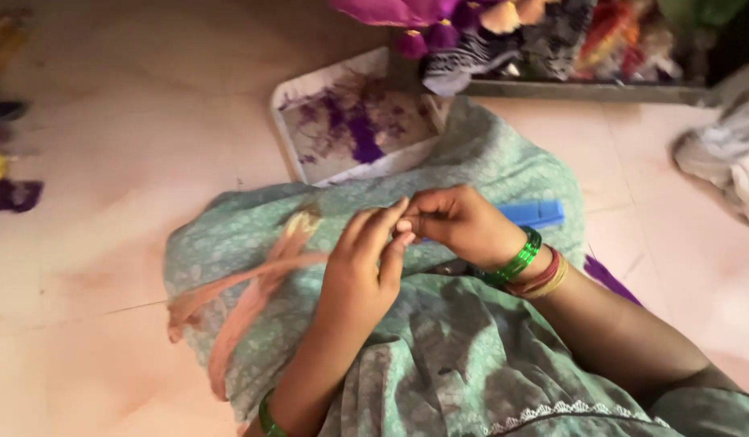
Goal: The person sits on the floor making decorative tassels and attaching them to the edge of a purple fabric. They cut purple strips with scissors, fold and tie the strips with thread, comb out fibers, and hand-sew along the fabric edge with a needle.
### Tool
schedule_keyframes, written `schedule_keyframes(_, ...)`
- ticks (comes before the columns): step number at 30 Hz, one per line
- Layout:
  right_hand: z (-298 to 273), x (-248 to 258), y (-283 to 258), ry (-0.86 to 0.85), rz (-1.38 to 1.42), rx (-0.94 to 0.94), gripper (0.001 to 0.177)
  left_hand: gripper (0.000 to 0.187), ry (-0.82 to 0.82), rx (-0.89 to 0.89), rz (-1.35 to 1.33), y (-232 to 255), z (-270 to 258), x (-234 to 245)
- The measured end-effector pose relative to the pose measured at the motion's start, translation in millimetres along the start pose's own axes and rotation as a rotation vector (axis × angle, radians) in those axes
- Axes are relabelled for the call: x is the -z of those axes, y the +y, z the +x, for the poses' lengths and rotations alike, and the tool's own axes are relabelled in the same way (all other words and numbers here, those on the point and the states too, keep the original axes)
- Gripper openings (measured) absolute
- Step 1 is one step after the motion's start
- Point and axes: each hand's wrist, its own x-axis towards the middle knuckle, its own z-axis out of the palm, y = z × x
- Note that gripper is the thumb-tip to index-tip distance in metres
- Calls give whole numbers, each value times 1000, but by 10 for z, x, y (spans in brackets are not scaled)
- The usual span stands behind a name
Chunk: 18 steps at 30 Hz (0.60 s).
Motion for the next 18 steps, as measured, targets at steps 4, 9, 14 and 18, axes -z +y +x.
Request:
schedule_keyframes(4,-202,226,9,45,-17,-56,16,22,-15,78,-82,-51,-24,-185)
schedule_keyframes(9,-403,458,30,27,-316,-4,13,11,-45,-144,183,-36,-22,-217)
schedule_keyframes(14,-682,642,264,257,-647,31,12,7,-21,-46,198,-96,13,-202)
schedule_keyframes(18,-1133,662,624,66,-1196,159,23,7,5,69,145,-270,90,-171)
